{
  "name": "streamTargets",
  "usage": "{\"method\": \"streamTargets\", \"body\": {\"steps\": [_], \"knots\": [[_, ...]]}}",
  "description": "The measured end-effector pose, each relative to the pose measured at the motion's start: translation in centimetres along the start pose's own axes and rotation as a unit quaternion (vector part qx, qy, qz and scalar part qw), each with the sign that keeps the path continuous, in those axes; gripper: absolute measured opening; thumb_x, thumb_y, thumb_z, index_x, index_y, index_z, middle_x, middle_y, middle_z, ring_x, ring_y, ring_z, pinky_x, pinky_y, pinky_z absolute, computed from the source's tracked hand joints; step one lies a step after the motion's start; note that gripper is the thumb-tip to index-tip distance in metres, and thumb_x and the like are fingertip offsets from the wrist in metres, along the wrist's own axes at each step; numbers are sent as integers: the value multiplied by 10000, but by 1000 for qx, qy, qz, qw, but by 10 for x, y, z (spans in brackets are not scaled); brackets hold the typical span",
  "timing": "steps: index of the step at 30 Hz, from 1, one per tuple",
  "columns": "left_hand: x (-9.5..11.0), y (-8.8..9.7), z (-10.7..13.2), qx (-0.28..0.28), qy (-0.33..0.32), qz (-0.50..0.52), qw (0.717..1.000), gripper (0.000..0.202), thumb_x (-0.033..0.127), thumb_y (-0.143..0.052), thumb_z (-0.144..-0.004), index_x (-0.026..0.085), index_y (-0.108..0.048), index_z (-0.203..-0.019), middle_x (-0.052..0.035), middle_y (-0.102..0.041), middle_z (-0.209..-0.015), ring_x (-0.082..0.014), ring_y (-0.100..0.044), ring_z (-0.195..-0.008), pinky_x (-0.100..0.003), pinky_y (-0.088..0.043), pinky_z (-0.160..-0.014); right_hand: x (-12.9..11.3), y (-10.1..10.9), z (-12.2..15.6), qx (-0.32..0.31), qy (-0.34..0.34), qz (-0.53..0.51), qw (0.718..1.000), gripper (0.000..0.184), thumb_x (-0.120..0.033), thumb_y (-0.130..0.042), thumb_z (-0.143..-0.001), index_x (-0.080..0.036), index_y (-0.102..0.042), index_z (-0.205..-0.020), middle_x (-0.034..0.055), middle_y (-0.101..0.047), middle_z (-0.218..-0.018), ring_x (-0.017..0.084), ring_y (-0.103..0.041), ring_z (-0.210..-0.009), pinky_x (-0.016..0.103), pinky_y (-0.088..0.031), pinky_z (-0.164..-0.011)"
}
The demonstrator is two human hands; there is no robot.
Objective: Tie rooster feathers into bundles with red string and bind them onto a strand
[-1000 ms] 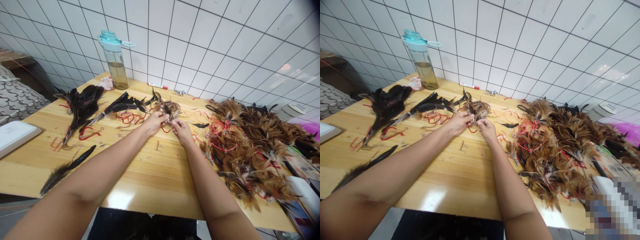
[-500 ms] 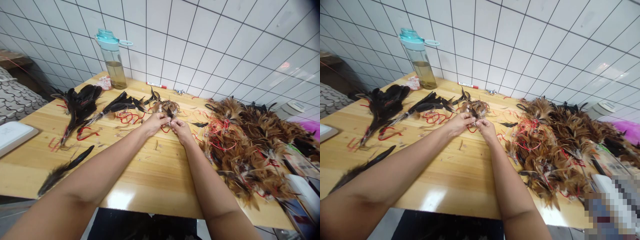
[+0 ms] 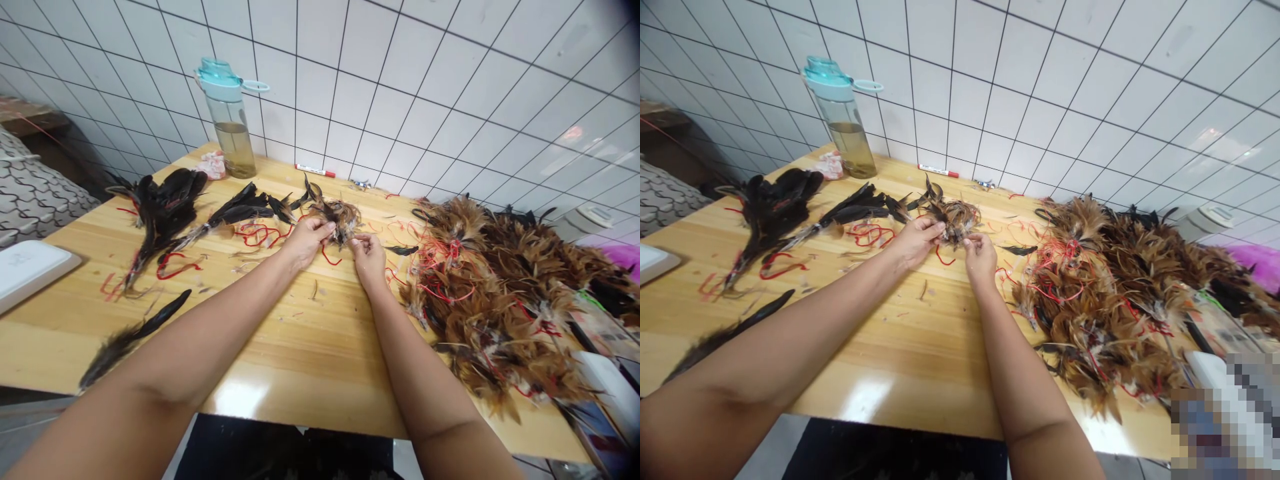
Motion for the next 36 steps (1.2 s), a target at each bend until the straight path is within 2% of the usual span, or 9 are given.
{"method": "streamTargets", "body": {"steps": [3, 5, 7, 9, 12, 19, 27, 33, 36], "knots": [[-1, -1, 0, -10, -9, -23, 1000, 370, 345, -870, -563, 127, -577, -620, 37, -533, -557, -54, -421, -495, -212, -322, -510, -5, 2, 0, 16, 40, -15, 999, 257, -427, -599, -789, -190, -625, -884, 43, -682, -819, 180, -595, -748, 326, -476, -751], [-1, -3, 2, -27, -18, -47, 998, 376, 373, -862, -561, 132, -578, -618, 37, -535, -554, -60, -429, -506, -217, -331, -520, -8, 0, 2, -17, 54, -40, 998, 309, -474, -611, -784, -191, -645, -903, 60, -701, -882, 186, -613, -794, 328, -485, -776], [-1, -5, 4, -42, -28, -72, 996, 364, 375, -851, -571, 135, -582, -619, 34, -546, -564, -69, -455, -535, -218, -351, -543, -10, -4, 3, -82, 55, -55, 994, 334, -517, -627, -770, -199, -661, -868, 37, -684, -819, 175, -597, -762, 310, -476, -737], [0, -7, 7, -45, -30, -97, 994, 331, 349, -844, -577, 134, -598, -632, 27, -569, -590, -77, -486, -575, -219, -378, -579, -11, -6, 5, -145, 51, -58, 986, 336, -540, -632, -766, -206, -632, -733, -3, -607, -670, 149, -539, -672, 286, -434, -666], [0, -10, 9, -53, -11, -119, 991, 276, 300, -823, -600, 129, -614, -656, 17, -591, -622, -85, -509, -604, -226, -402, -615, -10, -7, 6, -187, 39, -72, 979, 415, -553, -648, -757, -204, -517, -576, -40, -471, -542, 112, -432, -575, 269, -358, -603], [2, -10, 10, -62, -6, -123, 990, 293, 317, -808, -605, 129, -592, -666, 25, -573, -629, -88, -499, -627, -238, -388, -657, -13, -4, 6, -208, -31, -169, 963, 447, -614, -724, -668, -207, -539, -657, -56, -455, -556, 90, -367, -551, 251, -300, -554], [4, -11, 11, -74, -10, -114, 991, 342, 364, -826, -560, 137, -584, -639, 35, -554, -597, -86, -480, -600, -244, -384, -641, -16, 2, 5, -242, -73, -198, 947, 452, -605, -780, -614, -191, -623, -705, -45, -508, -605, 80, -390, -564, 238, -305, -542], [0, -9, 9, -90, -7, -123, 988, 323, 377, -814, -612, 128, -632, -706, -9, -623, -669, -113, -542, -653, -262, -423, -684, -11, -1, 3, -213, -95, -210, 949, 440, -583, -788, -602, -187, -608, -664, -38, -522, -605, 71, -384, -547, 230, -296, -515], [3, -4, 5, -53, -44, -118, 991, 284, 356, -779, -672, 137, -667, -813, -8, -647, -746, -102, -532, -668, -251, -425, -694, -8, 1, -1, -182, -114, -246, 945, 446, -563, -809, -587, -192, -570, -656, -50, -491, -588, 58, -380, -519, 209, -259, -474]]}}
Point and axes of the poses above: each hand's wrist, its own z-axis away from the middle knuckle, its own y-axis out of the back of the hand, x = y × z, the point moved 1 cm from there along -z, towards the middle knuckle
